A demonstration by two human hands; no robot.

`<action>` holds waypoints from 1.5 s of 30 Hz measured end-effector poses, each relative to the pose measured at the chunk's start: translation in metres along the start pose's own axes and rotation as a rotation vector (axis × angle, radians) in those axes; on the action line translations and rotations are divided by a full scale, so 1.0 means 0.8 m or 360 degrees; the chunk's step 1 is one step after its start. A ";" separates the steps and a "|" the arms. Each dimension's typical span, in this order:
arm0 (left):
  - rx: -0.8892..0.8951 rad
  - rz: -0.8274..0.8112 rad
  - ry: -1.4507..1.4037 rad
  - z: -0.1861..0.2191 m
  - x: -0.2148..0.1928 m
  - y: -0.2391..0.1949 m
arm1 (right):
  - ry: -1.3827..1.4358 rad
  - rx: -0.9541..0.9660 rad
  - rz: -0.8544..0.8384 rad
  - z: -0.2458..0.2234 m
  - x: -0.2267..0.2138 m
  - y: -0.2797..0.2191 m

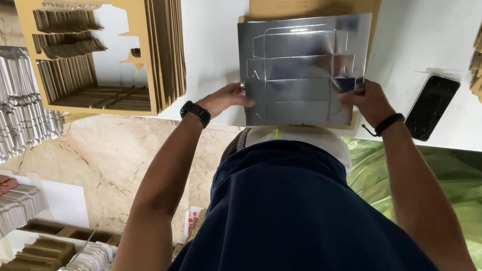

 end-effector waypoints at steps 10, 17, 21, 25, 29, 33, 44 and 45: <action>0.0772 0.0603 0.0649 0.001 0.021 -0.017 | -0.0509 -0.0641 0.0520 0.037 -0.015 -0.064; 0.1030 0.0861 0.1286 -0.003 0.076 -0.074 | -0.0751 -0.0183 0.0492 0.112 0.027 -0.093; 0.0777 0.1188 0.1407 -0.090 0.050 -0.044 | -0.0866 -0.0331 0.0674 0.120 0.034 -0.097; 0.1052 0.1265 0.1448 -0.044 0.041 -0.034 | -0.1092 -0.0583 0.0941 0.049 0.018 -0.090; 0.1351 0.1262 0.1403 -0.005 0.033 -0.038 | -0.1031 -0.0738 0.1112 0.029 0.003 -0.084; 0.1269 0.0979 0.1487 -0.030 0.036 -0.040 | 0.0948 -0.0409 0.0562 0.049 0.031 -0.081; 0.0141 0.0879 0.0010 -0.042 0.062 -0.086 | 0.0125 0.0039 0.0500 0.117 0.008 -0.112; -0.0198 0.1020 -0.0040 -0.094 0.039 -0.071 | 0.0366 0.0320 0.0647 0.145 -0.001 -0.109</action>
Point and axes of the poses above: each hand's wrist, its own y-axis towards the middle knuckle, its own x-axis out of the palm, z = x × y, the point moved 5 cm from there along y, towards the middle knuckle, and after that the axes turned 1 degree about -x, right-handed, at the moved point
